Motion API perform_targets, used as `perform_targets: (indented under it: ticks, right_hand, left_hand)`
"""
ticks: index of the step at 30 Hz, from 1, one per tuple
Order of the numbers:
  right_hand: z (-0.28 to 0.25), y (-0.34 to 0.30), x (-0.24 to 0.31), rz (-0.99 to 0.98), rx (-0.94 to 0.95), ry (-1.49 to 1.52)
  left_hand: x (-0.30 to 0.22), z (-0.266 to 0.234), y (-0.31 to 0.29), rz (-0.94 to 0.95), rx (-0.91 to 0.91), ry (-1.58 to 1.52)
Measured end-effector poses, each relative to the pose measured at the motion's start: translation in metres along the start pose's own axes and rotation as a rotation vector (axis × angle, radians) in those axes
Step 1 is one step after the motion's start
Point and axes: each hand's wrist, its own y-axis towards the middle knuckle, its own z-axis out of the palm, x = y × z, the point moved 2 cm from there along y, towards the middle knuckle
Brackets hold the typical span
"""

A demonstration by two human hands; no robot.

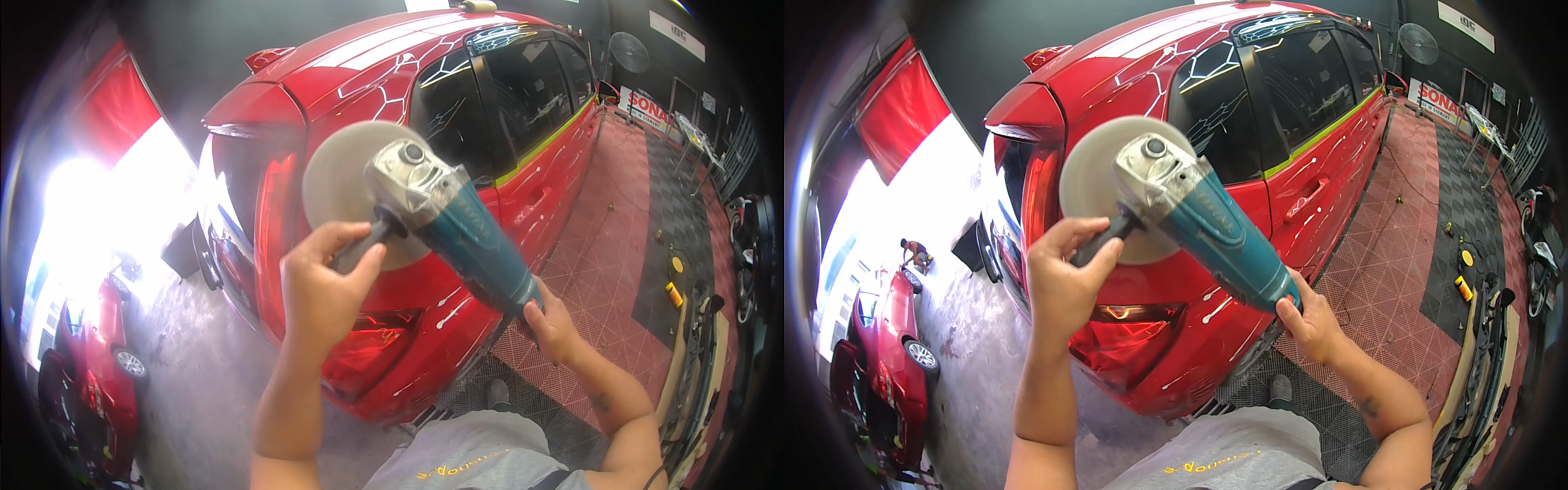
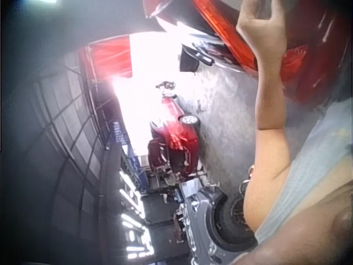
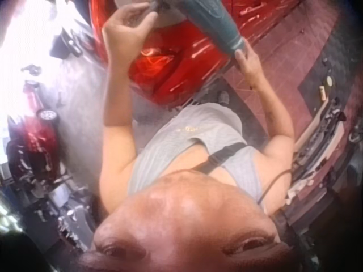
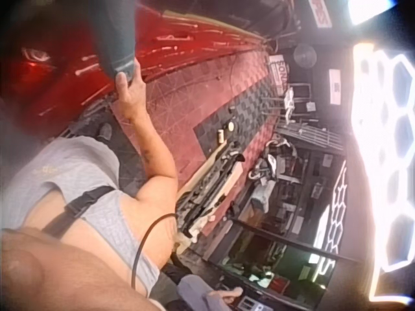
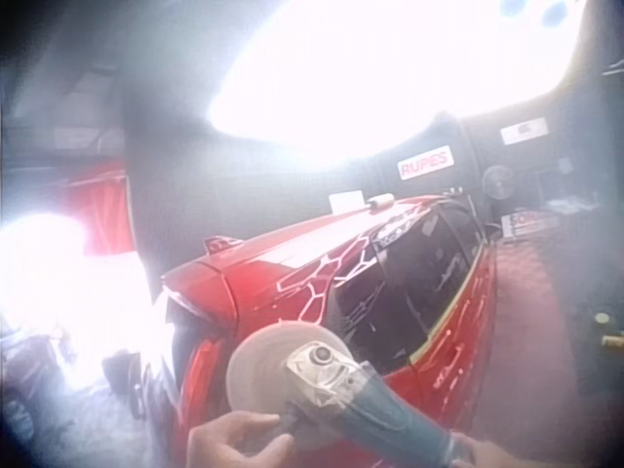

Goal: The person sits on the floor and prepares a polishing machine. They then apply a liquid product to the rear side panel of a red car using a cloth. Finally, they use the polishing machine to buff the treated area of the car's bodywork.

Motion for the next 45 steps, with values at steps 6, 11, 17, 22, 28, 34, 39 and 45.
perform_targets:
  ticks: [6,11,17,22,28,34,39,45]
  right_hand:
    - [-0.026,-0.016,0.016,-0.084,0.023,-0.160]
    - [-0.075,0.034,0.045,-0.202,-0.104,-0.222]
    - [-0.138,0.091,0.078,-0.060,-0.191,-0.165]
    - [-0.149,0.091,0.099,-0.066,-0.081,-0.216]
    - [-0.138,0.095,0.116,-0.104,-0.014,-0.289]
    - [-0.108,0.078,0.117,-0.091,0.046,-0.222]
    - [-0.102,0.061,0.098,-0.220,0.070,-0.330]
    - [-0.086,0.069,0.051,-0.051,-0.022,-0.166]
  left_hand:
    - [0.004,0.002,-0.078,0.066,-0.131,-0.009]
    - [-0.004,0.028,-0.007,0.123,-0.154,-0.094]
    - [-0.024,0.052,0.085,0.074,-0.167,-0.204]
    - [-0.027,0.053,0.059,0.080,-0.217,-0.252]
    - [-0.027,0.030,0.036,0.018,-0.237,-0.319]
    - [-0.020,0.014,-0.001,0.072,-0.301,-0.190]
    - [-0.015,0.023,-0.041,0.060,-0.317,-0.191]
    - [-0.016,0.031,0.018,0.061,-0.191,-0.136]
